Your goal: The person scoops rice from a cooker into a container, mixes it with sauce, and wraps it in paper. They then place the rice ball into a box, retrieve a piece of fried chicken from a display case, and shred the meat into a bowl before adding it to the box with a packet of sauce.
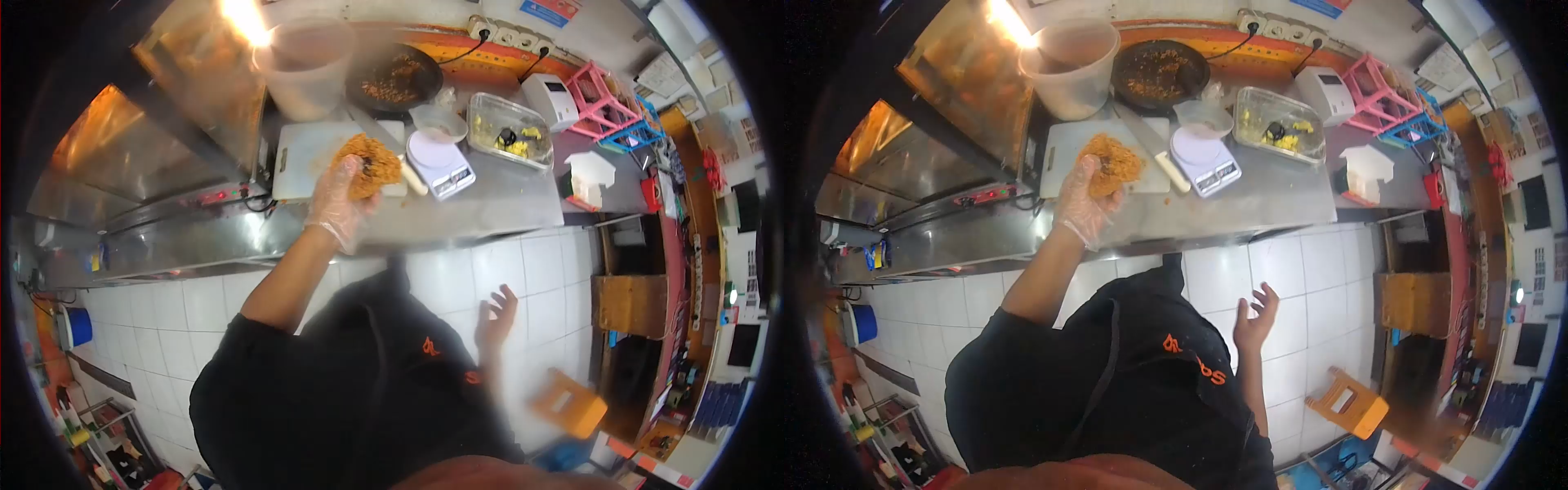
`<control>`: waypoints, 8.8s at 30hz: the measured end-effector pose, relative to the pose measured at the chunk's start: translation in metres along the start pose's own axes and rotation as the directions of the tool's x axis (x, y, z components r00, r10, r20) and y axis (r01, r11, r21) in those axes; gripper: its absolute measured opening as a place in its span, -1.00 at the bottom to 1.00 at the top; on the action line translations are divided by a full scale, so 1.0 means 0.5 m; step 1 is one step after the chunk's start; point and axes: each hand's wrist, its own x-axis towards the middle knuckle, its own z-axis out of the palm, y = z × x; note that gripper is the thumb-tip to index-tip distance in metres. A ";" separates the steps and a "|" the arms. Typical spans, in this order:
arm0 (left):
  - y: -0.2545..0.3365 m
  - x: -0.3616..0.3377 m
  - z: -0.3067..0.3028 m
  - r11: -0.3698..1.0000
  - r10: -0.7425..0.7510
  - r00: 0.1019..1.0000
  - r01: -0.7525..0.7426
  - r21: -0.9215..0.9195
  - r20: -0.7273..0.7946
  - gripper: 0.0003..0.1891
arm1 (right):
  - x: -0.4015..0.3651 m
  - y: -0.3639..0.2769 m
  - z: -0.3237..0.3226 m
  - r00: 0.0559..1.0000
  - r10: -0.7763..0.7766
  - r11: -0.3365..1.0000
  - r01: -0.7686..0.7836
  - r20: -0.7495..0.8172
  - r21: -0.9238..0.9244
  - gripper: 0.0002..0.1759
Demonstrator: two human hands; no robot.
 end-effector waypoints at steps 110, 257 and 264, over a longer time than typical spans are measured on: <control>-0.064 0.852 -0.043 -0.407 0.367 0.849 -0.222 0.886 0.381 -0.40 | 0.916 -0.196 0.544 0.767 -0.080 0.822 0.412 0.637 -0.393 -0.27; -0.362 0.158 0.719 -0.516 -0.186 0.578 -0.746 0.422 0.794 -0.29 | 0.683 -0.016 -0.362 0.787 -0.179 0.461 -0.463 0.590 0.757 -0.19; -0.248 0.210 0.704 -0.125 -0.185 0.273 -0.959 0.253 0.944 -0.35 | 0.639 -0.038 -0.347 0.925 -0.052 0.406 -0.325 0.377 0.854 -0.35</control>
